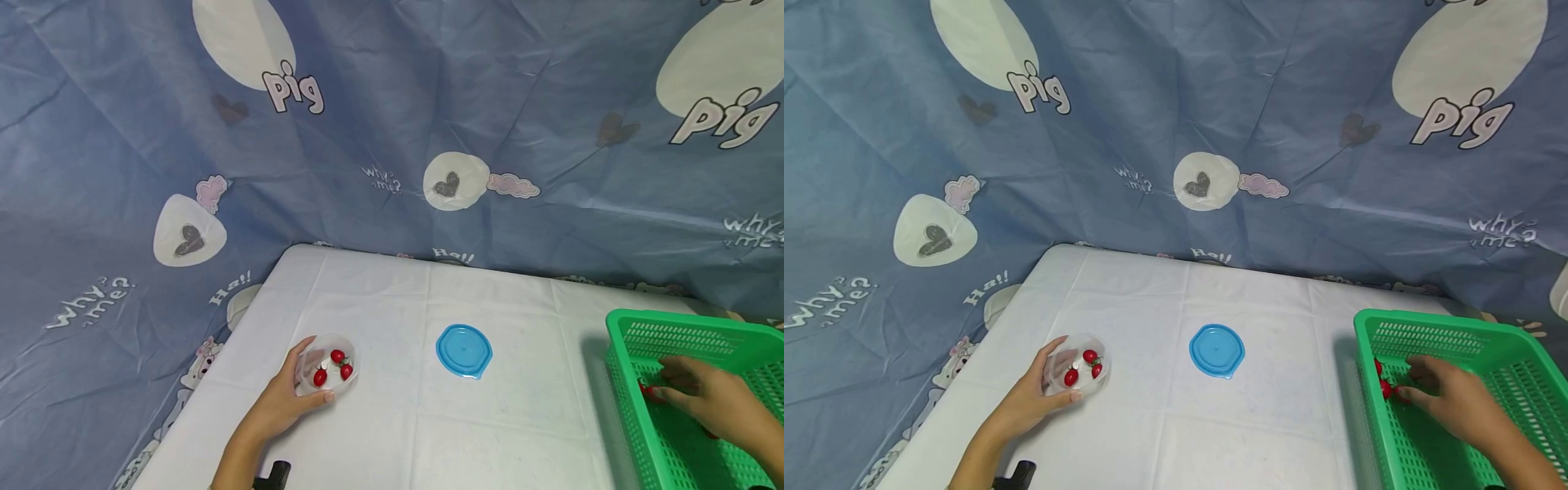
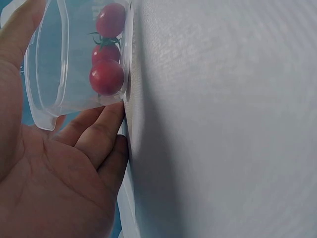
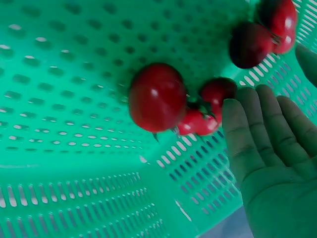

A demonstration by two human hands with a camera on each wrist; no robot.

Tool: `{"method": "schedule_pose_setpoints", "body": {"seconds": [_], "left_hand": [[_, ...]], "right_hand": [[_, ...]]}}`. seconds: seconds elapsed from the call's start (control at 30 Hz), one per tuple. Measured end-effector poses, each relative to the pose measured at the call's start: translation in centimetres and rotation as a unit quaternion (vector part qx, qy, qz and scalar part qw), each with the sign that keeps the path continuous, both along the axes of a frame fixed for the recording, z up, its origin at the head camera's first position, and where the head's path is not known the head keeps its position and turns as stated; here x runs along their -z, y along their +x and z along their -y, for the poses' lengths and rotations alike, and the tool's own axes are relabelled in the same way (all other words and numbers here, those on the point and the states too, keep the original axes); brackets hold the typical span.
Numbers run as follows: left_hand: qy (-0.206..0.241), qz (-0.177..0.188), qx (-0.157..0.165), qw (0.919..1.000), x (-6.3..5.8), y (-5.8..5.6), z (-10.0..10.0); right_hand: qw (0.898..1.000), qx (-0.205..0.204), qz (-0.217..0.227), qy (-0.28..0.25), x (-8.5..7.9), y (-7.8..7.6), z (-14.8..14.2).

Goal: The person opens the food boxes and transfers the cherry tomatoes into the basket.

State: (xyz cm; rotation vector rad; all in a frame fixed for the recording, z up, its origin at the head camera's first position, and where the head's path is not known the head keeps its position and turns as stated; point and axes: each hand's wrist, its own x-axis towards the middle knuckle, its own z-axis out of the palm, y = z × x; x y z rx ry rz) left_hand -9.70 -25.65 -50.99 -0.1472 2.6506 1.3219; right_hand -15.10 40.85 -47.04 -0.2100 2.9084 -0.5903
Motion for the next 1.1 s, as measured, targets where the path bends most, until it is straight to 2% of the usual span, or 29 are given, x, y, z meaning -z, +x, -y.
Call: {"method": "schedule_pose_setpoints", "body": {"seconds": [0.2, 0.53, 0.73, 0.87, 1.0, 1.1], "left_hand": [[-0.003, -0.004, 0.002, 1.0000, 0.0, 0.1, 0.0], [0.022, -0.016, 0.004, 0.9996, 0.3, 0.2, 0.1], [0.007, -0.020, -0.001, 0.9998, 0.2, 0.1, 0.1], [0.006, -0.018, -0.001, 0.9998, 0.2, 0.1, 0.2], [0.004, -0.014, -0.001, 0.9999, 0.3, 0.1, 0.2], [-0.002, -0.013, -0.002, 0.9999, 0.4, 0.0, 0.2]], "right_hand": [[0.999, 0.012, -0.041, -0.006, -1.8, -0.1, 0.7], [0.994, 0.019, -0.059, -0.093, -5.7, -0.7, 3.4], [0.985, -0.017, -0.071, -0.158, -7.8, -1.4, 7.2], [0.973, -0.074, -0.068, -0.209, -8.6, -2.3, 10.5], [0.959, -0.125, -0.039, -0.251, -9.2, -3.3, 13.8], [0.954, -0.160, -0.017, -0.253, -9.4, -4.1, 16.6]]}}
